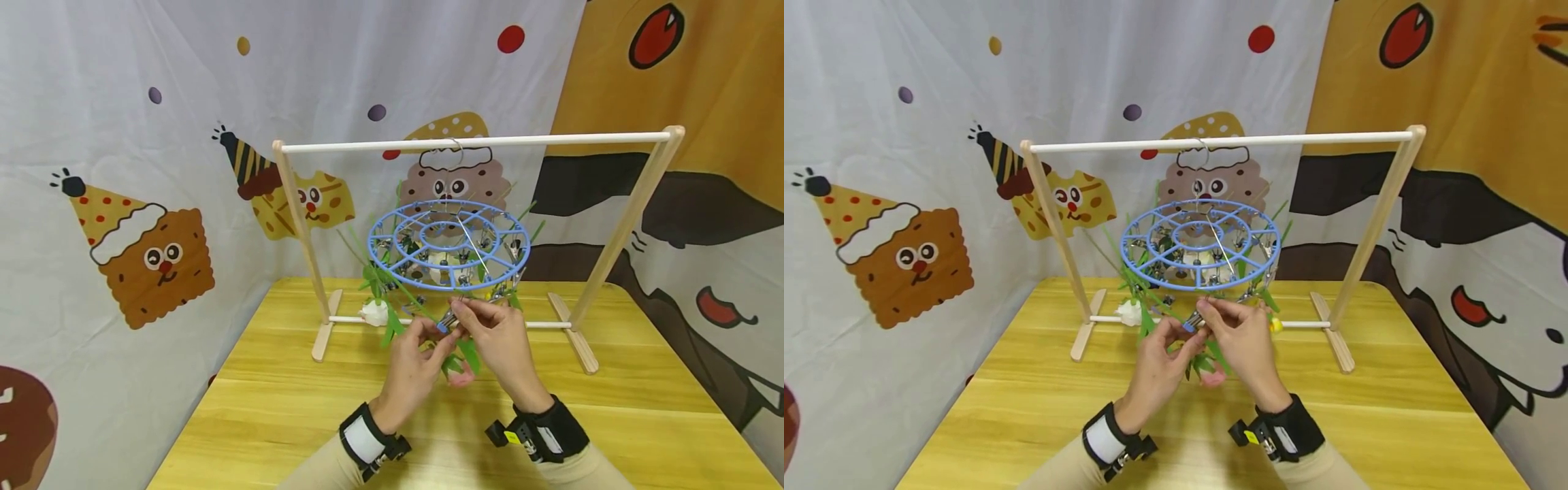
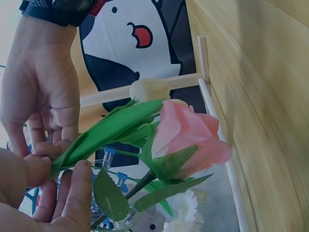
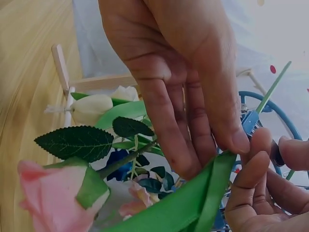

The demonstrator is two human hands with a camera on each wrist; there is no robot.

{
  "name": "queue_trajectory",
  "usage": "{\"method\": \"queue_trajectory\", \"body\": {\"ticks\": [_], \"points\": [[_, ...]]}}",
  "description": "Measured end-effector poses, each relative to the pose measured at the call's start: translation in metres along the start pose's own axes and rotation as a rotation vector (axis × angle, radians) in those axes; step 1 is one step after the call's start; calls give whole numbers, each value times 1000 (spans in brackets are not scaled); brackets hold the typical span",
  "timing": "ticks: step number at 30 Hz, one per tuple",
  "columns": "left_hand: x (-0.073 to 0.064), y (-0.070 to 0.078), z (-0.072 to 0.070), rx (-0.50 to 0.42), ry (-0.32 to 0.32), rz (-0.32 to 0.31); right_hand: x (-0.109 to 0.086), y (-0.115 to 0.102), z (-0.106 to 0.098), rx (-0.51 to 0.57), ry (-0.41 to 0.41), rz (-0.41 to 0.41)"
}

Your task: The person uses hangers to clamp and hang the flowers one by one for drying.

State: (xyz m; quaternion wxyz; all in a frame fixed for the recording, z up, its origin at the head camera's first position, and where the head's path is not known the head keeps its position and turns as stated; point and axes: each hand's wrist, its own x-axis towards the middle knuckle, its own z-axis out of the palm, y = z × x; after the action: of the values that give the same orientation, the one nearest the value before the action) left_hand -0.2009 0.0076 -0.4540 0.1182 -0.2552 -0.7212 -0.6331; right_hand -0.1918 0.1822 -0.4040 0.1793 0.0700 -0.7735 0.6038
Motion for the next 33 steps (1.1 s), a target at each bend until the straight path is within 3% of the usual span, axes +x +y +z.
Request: {"method": "queue_trajectory", "body": {"ticks": [7,17,26,33], "points": [[-5,0,-11,37,-73,-25,-2,3,-4,63,-42,7],[-13,-7,-36,132,-164,13,-8,10,-14,-62,-74,28],[-16,-12,-66,295,-137,166,-19,12,-29,-122,-114,2],[-16,-19,-94,400,-104,205,-29,20,-46,-219,-109,-100]]}}
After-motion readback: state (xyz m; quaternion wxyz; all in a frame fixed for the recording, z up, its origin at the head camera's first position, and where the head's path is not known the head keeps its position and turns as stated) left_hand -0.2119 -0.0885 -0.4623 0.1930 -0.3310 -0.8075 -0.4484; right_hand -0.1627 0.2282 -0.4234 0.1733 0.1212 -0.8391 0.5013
